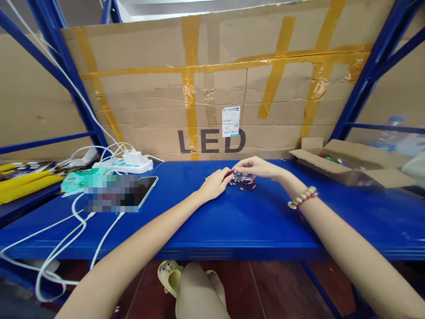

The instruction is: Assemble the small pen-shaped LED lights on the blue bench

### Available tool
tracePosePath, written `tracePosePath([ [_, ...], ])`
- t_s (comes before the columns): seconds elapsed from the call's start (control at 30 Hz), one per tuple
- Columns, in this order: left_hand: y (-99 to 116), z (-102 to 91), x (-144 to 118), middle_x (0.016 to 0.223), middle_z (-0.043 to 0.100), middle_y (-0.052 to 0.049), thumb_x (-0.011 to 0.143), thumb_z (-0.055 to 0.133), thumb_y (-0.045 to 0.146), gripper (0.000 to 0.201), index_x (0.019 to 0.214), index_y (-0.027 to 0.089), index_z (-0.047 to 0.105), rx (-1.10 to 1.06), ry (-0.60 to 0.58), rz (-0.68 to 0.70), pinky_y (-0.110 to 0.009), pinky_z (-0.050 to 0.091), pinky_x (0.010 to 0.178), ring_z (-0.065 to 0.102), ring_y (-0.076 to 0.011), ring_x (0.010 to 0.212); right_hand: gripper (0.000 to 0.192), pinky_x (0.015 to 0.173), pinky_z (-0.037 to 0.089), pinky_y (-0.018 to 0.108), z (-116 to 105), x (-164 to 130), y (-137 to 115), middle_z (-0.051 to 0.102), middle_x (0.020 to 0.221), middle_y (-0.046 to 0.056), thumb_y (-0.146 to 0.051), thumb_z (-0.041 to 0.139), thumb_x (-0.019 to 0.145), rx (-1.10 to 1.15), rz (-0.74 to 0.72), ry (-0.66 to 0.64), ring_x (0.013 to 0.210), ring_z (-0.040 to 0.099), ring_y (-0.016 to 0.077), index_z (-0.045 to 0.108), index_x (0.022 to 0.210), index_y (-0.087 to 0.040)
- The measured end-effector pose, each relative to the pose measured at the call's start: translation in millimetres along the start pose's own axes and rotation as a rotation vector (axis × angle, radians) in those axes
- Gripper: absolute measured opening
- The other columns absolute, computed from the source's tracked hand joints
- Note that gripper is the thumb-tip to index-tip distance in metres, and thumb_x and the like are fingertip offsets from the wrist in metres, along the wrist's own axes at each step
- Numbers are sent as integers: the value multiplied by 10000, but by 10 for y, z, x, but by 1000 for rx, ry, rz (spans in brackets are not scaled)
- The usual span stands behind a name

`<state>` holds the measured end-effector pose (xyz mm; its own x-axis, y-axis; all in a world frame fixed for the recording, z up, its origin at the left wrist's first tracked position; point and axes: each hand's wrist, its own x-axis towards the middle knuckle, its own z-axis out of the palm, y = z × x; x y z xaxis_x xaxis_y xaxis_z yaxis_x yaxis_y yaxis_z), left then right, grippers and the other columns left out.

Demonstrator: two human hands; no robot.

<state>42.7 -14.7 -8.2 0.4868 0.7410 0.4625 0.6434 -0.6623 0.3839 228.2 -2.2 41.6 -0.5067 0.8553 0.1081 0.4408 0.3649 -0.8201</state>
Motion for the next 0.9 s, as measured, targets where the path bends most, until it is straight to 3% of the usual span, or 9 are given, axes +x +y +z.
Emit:
tracePosePath([
  [0.2, -36, 32, 26, 948, 576, -16, 901, 329, 365, 261, 982, 219, 530, 185, -96, 159, -294, 366, 830, 473, -160, 880, 325, 479, 407, 174, -140, -39, 110, 661, 720, 24, -455, 665, 633, -180, 109, -133, 613, 588, 116, 668, 801, -176],
  [0.33, -49, 37, 40, 956, 549, -21, 892, 346, 394, 286, 1019, 228, 541, 241, -160, 204, -305, 344, 829, 462, -165, 913, 305, 472, 391, 161, -136, -56, 124, 672, 773, 32, -428, 695, 602, -230, 209, -301, 661, 613, 132, 667, 780, -182],
  [0.4, -39, 29, 38, 963, 553, -19, 885, 359, 403, 286, 1028, 234, 541, 244, -179, 218, -300, 336, 820, 461, -167, 918, 296, 463, 387, 157, -118, -54, 133, 668, 763, 26, -409, 703, 593, -254, 233, -325, 655, 612, 130, 665, 785, -188],
  [0.77, -4, 20, 39, 938, 576, -9, 900, 328, 392, 302, 980, 232, 570, 313, -183, 267, -282, 309, 788, 462, -160, 897, 232, 449, 446, 192, -48, 74, 291, 641, 644, 17, -356, 708, 610, -319, 118, -38, 524, 584, 118, 664, 733, -164],
  [0.9, 26, 5, 37, 918, 569, -21, 902, 321, 388, 327, 993, 226, 591, 370, -183, 278, -284, 301, 788, 457, -163, 896, 233, 430, 430, 181, -81, 51, 234, 635, 615, 18, -356, 702, 621, -276, 134, -18, 544, 592, 128, 671, 751, -165],
])
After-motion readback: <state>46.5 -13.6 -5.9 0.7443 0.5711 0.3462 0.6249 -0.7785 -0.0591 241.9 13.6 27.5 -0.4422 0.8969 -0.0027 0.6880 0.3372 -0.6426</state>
